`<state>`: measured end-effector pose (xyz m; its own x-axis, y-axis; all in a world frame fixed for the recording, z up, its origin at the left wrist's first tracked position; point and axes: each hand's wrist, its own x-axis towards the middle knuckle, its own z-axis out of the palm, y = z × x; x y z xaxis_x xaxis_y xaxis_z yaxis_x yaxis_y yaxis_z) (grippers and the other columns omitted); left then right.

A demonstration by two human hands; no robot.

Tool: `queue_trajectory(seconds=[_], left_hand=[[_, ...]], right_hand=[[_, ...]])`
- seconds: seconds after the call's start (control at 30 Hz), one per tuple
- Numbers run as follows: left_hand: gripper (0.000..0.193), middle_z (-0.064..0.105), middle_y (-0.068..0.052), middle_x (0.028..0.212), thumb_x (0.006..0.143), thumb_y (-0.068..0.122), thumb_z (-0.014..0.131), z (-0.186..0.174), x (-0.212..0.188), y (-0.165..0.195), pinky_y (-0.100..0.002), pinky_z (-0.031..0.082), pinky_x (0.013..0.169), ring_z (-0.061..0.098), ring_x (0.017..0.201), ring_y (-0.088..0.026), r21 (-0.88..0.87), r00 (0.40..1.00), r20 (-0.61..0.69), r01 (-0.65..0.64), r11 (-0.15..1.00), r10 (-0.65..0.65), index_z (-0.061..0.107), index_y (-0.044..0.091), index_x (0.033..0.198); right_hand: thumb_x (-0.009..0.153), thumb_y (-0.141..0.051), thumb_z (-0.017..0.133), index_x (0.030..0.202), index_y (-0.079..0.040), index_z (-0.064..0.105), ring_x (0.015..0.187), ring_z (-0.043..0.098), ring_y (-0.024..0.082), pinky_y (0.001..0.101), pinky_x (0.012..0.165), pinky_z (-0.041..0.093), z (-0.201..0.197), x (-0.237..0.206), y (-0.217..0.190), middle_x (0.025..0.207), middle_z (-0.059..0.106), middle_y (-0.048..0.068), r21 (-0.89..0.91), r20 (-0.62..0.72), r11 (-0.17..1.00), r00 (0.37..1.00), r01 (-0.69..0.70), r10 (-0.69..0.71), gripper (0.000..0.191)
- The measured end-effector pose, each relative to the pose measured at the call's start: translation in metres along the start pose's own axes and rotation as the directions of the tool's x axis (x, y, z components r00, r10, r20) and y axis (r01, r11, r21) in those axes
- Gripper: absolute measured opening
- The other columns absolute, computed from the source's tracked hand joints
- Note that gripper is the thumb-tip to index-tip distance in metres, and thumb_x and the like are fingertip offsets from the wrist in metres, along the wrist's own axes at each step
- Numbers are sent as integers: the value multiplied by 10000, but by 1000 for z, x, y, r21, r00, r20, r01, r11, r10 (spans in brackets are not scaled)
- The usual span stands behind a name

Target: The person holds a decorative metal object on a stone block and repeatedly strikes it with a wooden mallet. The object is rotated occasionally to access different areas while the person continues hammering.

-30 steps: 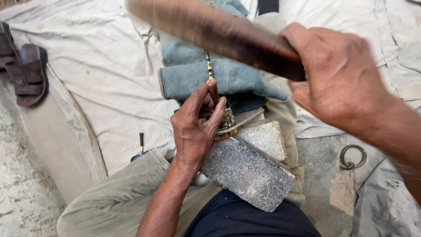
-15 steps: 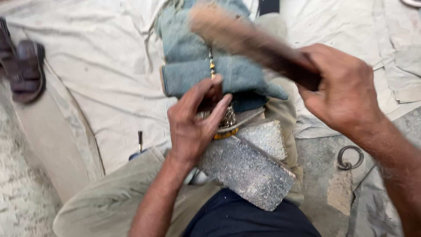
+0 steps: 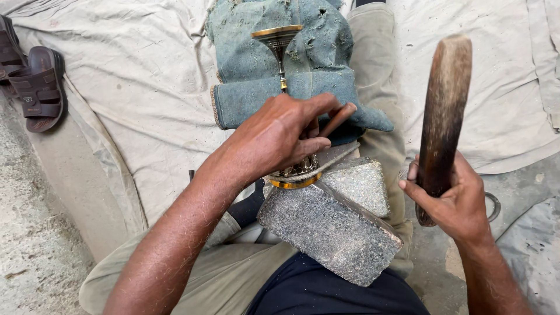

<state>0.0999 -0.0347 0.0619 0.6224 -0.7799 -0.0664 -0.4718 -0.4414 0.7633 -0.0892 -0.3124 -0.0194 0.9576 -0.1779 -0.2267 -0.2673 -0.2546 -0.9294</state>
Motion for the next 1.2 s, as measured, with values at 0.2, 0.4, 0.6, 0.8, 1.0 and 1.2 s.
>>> queue_trajectory(seconds=[0.2,0.4,0.6,0.8,1.0,1.2], left_hand=[[326,741,-133,827,852,198,798,1,1,6,-473,534,658,730,792,-358,20,990,5,-139,990,139,606,82,1089],[212,728,-165,758,972,273,712,17,-1,14,-478,553,592,737,710,-350,79,994,-53,-93,993,97,667,94,1075],[223,733,-173,768,953,233,702,23,-2,14,-479,569,599,746,715,-342,123,995,-74,-62,990,72,692,97,1130],[254,742,-178,791,948,205,706,23,-1,11,-462,573,573,746,699,-324,143,997,-30,-59,988,64,681,110,1181],[292,747,-161,804,940,215,733,22,1,6,-458,576,606,750,731,-327,90,997,-32,-71,993,74,654,116,1202],[403,752,-164,848,854,161,787,20,2,2,-482,563,646,736,782,-361,109,995,1,-102,989,103,632,103,1223]], right_hand=[[836,24,778,1133,-30,556,889,645,84,248,758,558,3,-7,-3,956,656,38,15,-7,999,999,36,-36,376],[805,-49,807,1094,-32,581,737,665,110,278,617,581,-2,-5,-9,861,681,44,-108,30,993,998,-50,53,367],[778,-89,846,1027,-31,626,695,642,113,297,598,554,-4,-8,-11,780,673,45,-206,34,976,996,-69,77,337],[773,-102,845,1025,-34,640,649,633,112,307,573,543,-5,-6,-8,747,664,40,-283,50,958,996,-52,68,332],[812,-97,802,1050,-27,624,721,693,109,301,657,614,-12,-10,-6,848,699,27,-179,-18,983,999,-44,42,305],[815,-127,833,969,-17,669,670,665,157,336,586,574,-15,-7,-1,766,687,54,-334,-19,936,994,-110,110,251]])
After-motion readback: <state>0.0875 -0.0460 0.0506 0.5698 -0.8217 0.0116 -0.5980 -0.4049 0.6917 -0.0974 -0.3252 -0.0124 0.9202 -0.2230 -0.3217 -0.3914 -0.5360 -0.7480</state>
